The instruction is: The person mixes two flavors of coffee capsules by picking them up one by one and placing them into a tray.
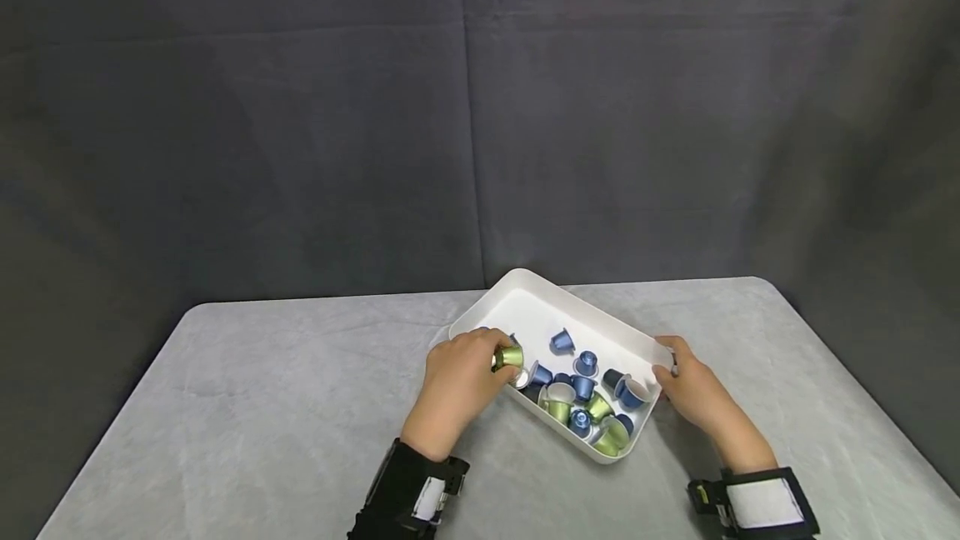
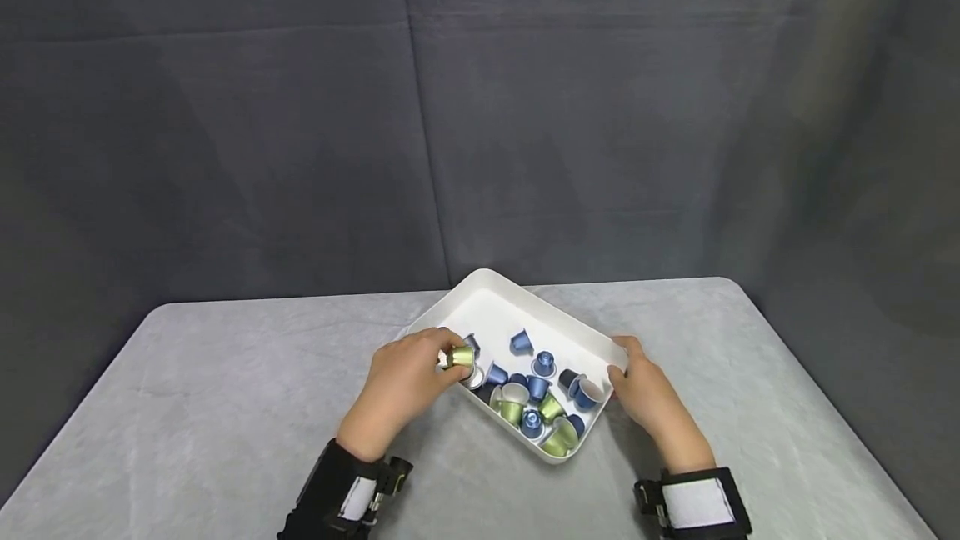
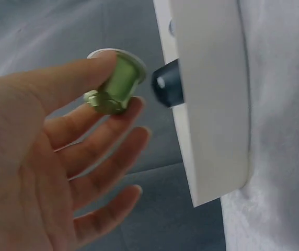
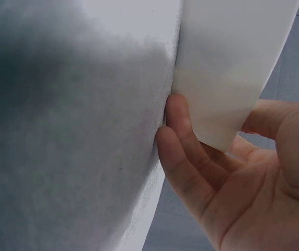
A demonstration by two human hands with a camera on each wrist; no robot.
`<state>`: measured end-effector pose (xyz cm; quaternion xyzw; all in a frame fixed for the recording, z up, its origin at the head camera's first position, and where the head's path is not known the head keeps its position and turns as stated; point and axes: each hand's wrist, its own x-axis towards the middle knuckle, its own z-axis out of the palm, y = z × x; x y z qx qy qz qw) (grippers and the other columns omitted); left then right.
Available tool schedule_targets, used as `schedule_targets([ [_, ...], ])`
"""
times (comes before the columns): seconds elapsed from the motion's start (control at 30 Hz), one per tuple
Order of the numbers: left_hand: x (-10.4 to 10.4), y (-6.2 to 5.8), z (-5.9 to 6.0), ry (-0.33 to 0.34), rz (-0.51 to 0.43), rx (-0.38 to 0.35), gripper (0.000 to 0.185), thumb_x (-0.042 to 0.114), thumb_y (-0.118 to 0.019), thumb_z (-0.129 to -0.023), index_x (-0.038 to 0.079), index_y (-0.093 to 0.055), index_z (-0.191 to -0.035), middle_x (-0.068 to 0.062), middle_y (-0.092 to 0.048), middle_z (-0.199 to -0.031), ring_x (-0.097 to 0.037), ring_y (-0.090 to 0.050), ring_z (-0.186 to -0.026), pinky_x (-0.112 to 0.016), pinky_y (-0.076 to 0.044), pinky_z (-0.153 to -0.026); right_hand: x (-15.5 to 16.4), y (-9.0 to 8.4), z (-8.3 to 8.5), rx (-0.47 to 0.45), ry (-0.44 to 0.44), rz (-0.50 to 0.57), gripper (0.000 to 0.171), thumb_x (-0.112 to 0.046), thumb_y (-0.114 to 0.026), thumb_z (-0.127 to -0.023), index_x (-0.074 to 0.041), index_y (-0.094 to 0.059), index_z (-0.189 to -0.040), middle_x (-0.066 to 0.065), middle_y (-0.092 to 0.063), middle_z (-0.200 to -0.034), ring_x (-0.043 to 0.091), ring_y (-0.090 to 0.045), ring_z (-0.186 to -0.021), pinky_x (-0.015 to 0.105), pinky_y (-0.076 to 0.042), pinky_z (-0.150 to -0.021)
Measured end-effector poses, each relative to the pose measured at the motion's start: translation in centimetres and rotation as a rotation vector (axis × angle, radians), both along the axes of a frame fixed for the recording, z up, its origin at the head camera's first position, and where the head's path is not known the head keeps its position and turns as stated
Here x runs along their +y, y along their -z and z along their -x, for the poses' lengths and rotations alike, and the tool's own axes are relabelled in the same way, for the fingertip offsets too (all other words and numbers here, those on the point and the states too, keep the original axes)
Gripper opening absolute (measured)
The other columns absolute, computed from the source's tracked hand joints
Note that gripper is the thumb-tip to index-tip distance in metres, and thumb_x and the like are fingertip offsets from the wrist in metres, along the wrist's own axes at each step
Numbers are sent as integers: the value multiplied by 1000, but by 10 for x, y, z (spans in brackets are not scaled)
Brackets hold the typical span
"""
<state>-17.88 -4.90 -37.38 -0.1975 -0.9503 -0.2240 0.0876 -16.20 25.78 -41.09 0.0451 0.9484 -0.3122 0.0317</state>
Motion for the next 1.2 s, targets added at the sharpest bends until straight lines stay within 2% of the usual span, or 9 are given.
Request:
schedule_targets([
  [0.17, 7, 6, 5, 10, 5, 28, 26, 30, -79, -84, 19, -74, -107, 4, -70, -100, -21, -66, -92, -41, -50, -72, 0, 1, -3, -1, -8, 21, 48, -7, -50, -99, 10, -32, -140, 19, -60, -90, 26, -58, -75, 39, -45, -64],
  [0.4, 21, 7, 22, 59, 92, 113, 27, 31, -78, -85, 19, -74, -108, 3, -70, -98, -19, -61, -92, -36, -47, -79, 0, -1, -4, 14, -10, 1, 47, -7, -50, -99, 10, -33, -139, 25, -59, -98, 30, -57, -79, 41, -46, -65],
  [0.5, 28, 6, 30, 78, 134, 125, 27, 31, -78, -85, 19, -74, -108, 3, -69, -96, -19, -60, -91, -35, -46, -77, -1, -2, -3, 0, -8, 1, 48, -8, -50, -100, 10, -31, -140, 27, -58, -101, 30, -56, -79, 40, -45, -65],
  [0.7, 42, 5, 45, 94, 229, 64, 22, 30, -76, -87, 20, -75, -106, 3, -68, -91, -17, -60, -86, -34, -46, -73, -1, -2, -3, 2, -6, 2, 48, -8, -49, -100, 11, -31, -141, 33, -58, -108, 31, -57, -81, 42, -47, -66],
  [0.77, 46, 3, 48, 95, 252, 46, 22, 31, -76, -87, 20, -76, -106, 3, -68, -91, -18, -61, -86, -34, -45, -73, -1, -3, -4, 7, -6, 5, 48, -7, -49, -100, 11, -31, -141, 31, -59, -104, 29, -57, -79, 41, -46, -64],
  [0.93, 52, -1, 52, 97, 292, 14, 23, 30, -76, -87, 20, -76, -107, 2, -71, -97, -18, -63, -90, -35, -45, -75, -1, -3, -3, 11, -9, 5, 48, -7, -49, -100, 11, -31, -140, 24, -60, -95, 28, -57, -76, 41, -46, -63],
  [1.2, 59, -9, 54, 89, 297, 7, 27, 29, -75, -87, 22, -75, -113, 2, -72, -108, -19, -64, -99, -36, -47, -81, -1, -5, -1, 9, -5, 6, 48, -7, -49, -99, 11, -31, -140, 22, -59, -92, 26, -57, -73, 39, -45, -61],
])
